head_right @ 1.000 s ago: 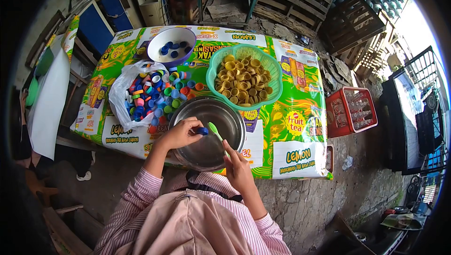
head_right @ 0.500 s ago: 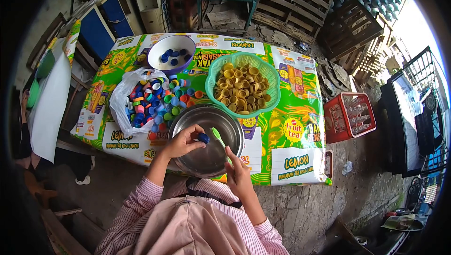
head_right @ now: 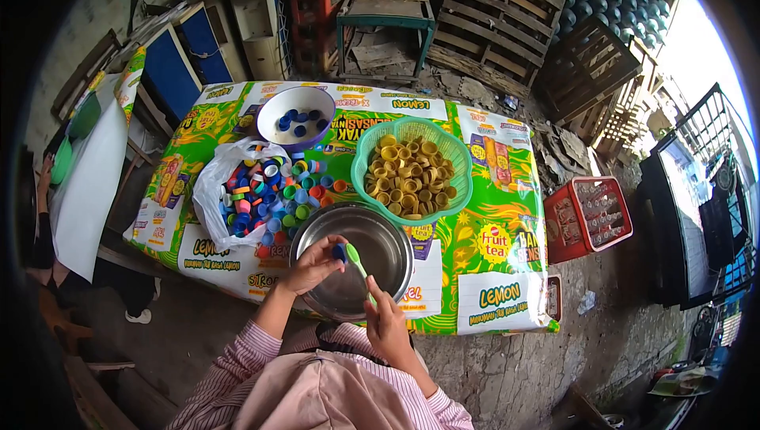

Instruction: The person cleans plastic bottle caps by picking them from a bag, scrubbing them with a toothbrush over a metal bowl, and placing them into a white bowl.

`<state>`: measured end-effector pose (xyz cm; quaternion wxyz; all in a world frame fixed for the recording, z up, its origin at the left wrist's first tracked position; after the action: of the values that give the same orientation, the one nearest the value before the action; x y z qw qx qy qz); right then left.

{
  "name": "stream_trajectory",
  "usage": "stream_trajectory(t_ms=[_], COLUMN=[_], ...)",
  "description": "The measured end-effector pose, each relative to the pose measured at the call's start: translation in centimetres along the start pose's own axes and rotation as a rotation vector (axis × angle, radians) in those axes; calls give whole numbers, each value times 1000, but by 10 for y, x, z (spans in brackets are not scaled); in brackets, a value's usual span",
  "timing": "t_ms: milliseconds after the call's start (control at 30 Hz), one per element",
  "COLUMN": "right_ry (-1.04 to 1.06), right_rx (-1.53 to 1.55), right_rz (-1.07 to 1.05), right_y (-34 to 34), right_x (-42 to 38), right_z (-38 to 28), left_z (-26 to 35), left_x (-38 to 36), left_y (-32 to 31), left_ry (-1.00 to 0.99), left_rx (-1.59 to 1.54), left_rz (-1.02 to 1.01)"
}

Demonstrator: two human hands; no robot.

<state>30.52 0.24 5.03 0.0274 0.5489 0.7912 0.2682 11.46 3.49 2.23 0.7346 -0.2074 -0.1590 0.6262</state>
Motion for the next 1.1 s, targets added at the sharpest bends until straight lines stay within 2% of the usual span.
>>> stream_trajectory(t_ms=[33,133,300,367,400,500,633,700,767,800,833,900,1033,1100], right_ry=[-36,-228,-108,-314,-218,-142,-152,-115,-50,65,62,-58,26,85], right_rx=[62,69,67,78,62,29,43,3,-4,-58,-58,-146,-128,-128], right_rz=[-37,37,75,-31,14,60,48,56,48,26,29,-109,63,66], right_y=[-3,1,-1,-1,-3,-4,0,2,3,0,-1,-5,1,2], right_x=[1,6,6,5,4,4,12,16,17,16,15,16,20,20], right_z=[-2,6,-2,-7,-4,-1,-1,-4,-16,-17,-18,-15,-15,-18], left_z=[1,3,-4,-3,-3,-9,-2,1,1,0,1,3,6,13], left_x=[1,0,5,6,5,6,4,4,4,3,2,1,-3,-1], left_y=[-5,-7,-3,-3,-6,5,0,1,-1,-1,-2,-3,-4,-6], left_ry=[-47,14,-15,-1,-30,18,73,58,57,60,49,38,-22,-146], left_rx=[-60,-169,-154,-249,-193,-45,-324,-268,-357,-358,-408,-455,-362,-129], left_rz=[-7,-46,60,78,144,192,180,163,197,196,183,166,167,127])
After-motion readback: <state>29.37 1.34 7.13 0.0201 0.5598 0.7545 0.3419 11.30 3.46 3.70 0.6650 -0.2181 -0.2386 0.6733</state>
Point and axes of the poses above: each hand's wrist, its own x-axis towards the middle knuckle, its own y-axis out of the back of the hand, z = x × y, the point moved 2 cm from there along x, towards the middle knuckle, and after that the axes turned 1 degree about -y, right-handed, at the moved point
